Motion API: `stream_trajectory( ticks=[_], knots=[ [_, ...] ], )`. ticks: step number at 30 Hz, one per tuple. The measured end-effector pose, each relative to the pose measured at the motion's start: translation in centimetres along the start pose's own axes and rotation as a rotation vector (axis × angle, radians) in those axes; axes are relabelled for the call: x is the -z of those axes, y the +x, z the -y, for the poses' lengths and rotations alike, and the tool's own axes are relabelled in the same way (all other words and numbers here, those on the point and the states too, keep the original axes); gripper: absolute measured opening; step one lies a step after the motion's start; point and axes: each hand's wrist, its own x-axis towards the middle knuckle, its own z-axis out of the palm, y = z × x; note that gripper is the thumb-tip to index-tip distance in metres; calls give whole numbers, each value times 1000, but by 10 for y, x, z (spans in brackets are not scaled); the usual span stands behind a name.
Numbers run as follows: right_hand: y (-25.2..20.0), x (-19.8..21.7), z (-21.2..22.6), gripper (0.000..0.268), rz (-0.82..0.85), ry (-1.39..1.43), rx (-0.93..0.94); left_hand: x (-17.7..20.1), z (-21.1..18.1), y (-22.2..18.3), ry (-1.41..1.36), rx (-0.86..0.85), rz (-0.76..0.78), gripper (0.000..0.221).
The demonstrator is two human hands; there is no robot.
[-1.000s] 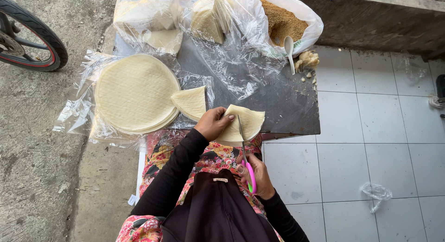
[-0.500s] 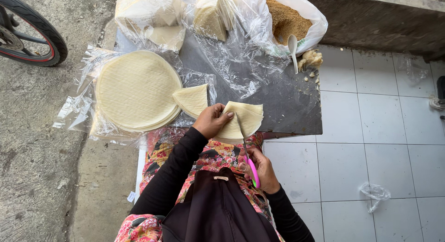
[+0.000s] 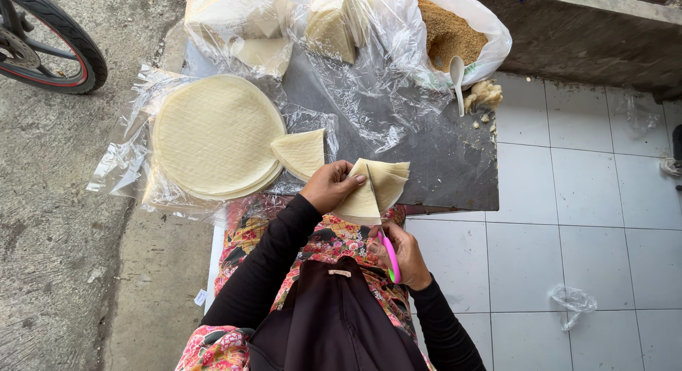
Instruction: The person cuts round dough sheets in half using scissors, folds the halves, and then gathers and stacks them together while managing plastic packaging on a table.
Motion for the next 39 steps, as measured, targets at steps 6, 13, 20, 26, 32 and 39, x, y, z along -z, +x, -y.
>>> stream_trajectory(
  ticks=[6, 13, 20, 26, 32, 39],
  knots=[
    [0, -2, -3, 28, -49, -108, 79, 4, 1, 0, -83, 27, 52, 29],
    [8, 0, -2, 42, -13, -93, 64, 7, -13, -6, 80, 16, -27, 31],
    [15, -1, 13, 62, 44, -52, 97, 4, -8, -7, 24, -15, 10, 32],
    [20, -9, 11, 49, 14, -9, 37, 9, -7, -7, 105, -33, -28, 31],
    [21, -10, 9, 38, -15, -143, 89, 10, -5, -7, 42, -1, -22, 31],
    [20, -6, 13, 44, -19, -240, 102, 10, -8, -9, 51, 10, -48, 28]
  ],
)
